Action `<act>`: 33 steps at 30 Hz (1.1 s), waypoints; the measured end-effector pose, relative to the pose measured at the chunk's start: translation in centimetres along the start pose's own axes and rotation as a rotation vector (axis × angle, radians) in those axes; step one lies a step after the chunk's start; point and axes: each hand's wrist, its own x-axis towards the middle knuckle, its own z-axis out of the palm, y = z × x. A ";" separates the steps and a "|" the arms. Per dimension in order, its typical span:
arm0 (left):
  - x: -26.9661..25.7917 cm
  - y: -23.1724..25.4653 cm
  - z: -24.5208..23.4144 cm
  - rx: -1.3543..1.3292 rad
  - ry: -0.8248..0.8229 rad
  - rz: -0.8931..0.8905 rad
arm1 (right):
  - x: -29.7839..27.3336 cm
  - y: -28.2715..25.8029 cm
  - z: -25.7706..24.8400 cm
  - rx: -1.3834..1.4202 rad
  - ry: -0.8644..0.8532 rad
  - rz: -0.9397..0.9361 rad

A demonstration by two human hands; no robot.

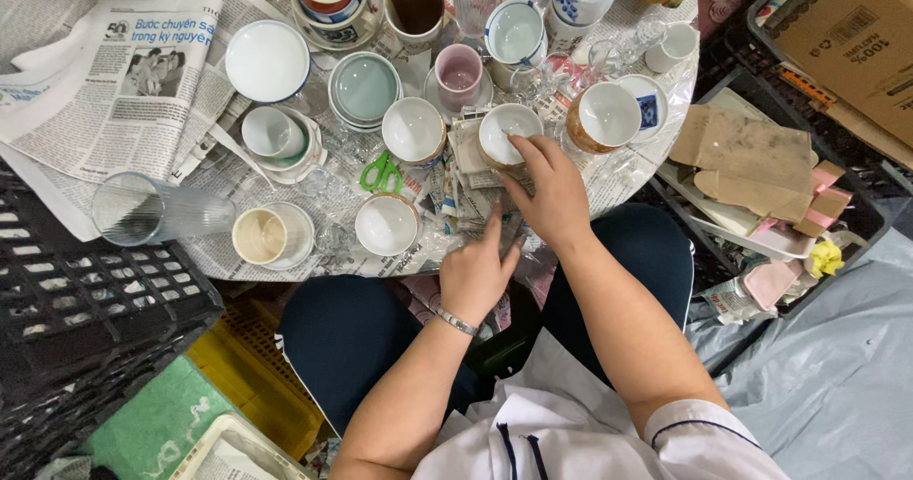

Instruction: The person wraps small ceramic bowls and cups individually with newspaper sheets. They fold the paper around each item, tuck the edges, and place the wrapped pieces into a black plastic crate. The process is repeated for multiple items on a table covered with newspaper.

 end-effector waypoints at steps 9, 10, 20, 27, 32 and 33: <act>-0.7 0.7 -0.3 -0.076 -0.025 0.205 | -1.7 0.1 -2.7 -0.085 0.086 -0.075; -0.6 0.7 -0.4 -0.121 -0.041 0.245 | -1.5 0.1 -3.5 -0.089 0.105 -0.080; -1.4 0.5 -1.3 -0.368 0.011 0.554 | 16.3 5.4 -11.2 -0.169 0.085 -0.158; 1.3 -3.0 1.8 -0.409 -0.332 0.487 | 31.0 8.6 -4.8 -0.036 -0.242 0.060; 3.7 -5.4 1.9 -0.479 -0.347 0.525 | 35.0 9.3 -1.3 -0.148 -0.260 0.100; 3.5 -5.4 1.9 -0.497 -0.347 0.537 | 34.8 9.1 -1.4 -0.117 -0.237 0.062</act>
